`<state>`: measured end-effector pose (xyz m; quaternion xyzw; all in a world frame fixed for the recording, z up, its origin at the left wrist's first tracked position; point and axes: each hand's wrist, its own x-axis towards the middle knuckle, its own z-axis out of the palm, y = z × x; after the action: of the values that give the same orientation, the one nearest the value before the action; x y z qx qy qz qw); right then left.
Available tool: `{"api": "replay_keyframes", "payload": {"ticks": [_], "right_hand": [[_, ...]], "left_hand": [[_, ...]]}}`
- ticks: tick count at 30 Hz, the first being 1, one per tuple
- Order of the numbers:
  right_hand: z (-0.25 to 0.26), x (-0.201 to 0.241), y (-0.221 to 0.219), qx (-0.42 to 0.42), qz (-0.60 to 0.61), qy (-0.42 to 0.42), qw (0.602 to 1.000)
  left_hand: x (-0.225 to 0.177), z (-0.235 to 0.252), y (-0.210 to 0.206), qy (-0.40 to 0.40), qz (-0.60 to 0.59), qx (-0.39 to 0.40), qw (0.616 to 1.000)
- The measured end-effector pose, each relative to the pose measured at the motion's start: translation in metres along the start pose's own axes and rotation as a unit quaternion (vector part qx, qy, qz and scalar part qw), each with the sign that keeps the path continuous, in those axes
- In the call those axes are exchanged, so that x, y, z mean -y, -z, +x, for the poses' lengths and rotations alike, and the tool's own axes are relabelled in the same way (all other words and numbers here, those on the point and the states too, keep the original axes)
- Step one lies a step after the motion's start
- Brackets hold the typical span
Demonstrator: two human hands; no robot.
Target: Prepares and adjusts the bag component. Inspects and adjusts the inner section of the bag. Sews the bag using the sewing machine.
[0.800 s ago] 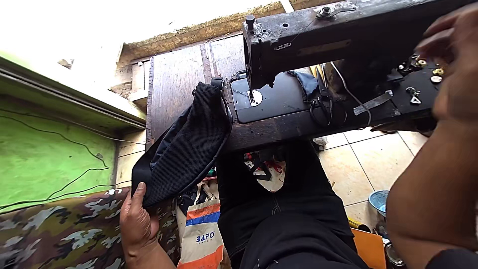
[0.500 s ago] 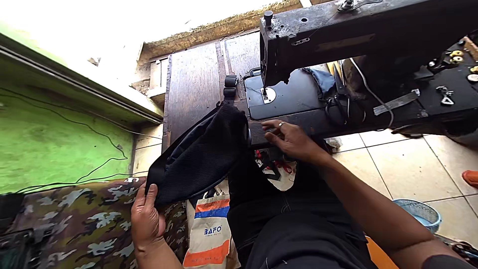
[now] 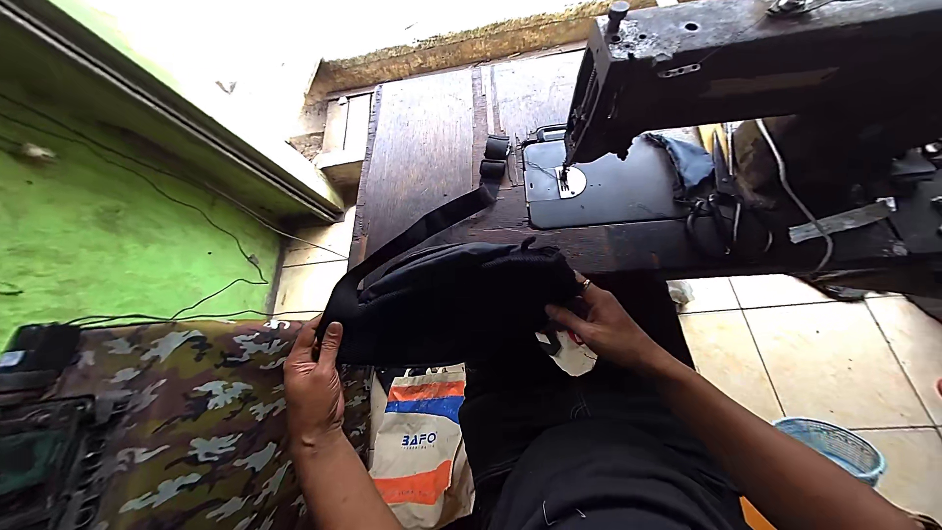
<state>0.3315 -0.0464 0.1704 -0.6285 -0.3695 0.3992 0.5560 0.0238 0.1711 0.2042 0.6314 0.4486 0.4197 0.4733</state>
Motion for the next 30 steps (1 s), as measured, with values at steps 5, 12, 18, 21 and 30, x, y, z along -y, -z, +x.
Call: {"api": "replay_keyframes", "payload": {"ticks": [5,12,18,21,30], "right_hand": [[-0.007,-0.008,-0.001,-0.062,-0.026,0.055,0.996],[0.011,0.014,-0.012,-0.131,-0.075,0.251,0.956],[0.011,-0.007,-0.032,-0.137,-0.212,0.346,0.904],[0.013,-0.012,-0.030,-0.169,-0.179,0.272,0.930],[0.081,0.031,-0.002,-0.123,0.099,-0.141,0.977]], "left_hand": [[-0.003,0.007,-0.012,-0.046,0.002,-0.014,0.999],[-0.040,0.067,-0.021,-0.205,0.035,-0.015,0.978],[-0.023,0.114,-0.052,-0.164,0.053,0.049,0.984],[-0.013,0.119,-0.057,-0.107,-0.001,0.052,0.993],[-0.014,0.111,-0.051,-0.022,-0.107,0.110,0.988]]}}
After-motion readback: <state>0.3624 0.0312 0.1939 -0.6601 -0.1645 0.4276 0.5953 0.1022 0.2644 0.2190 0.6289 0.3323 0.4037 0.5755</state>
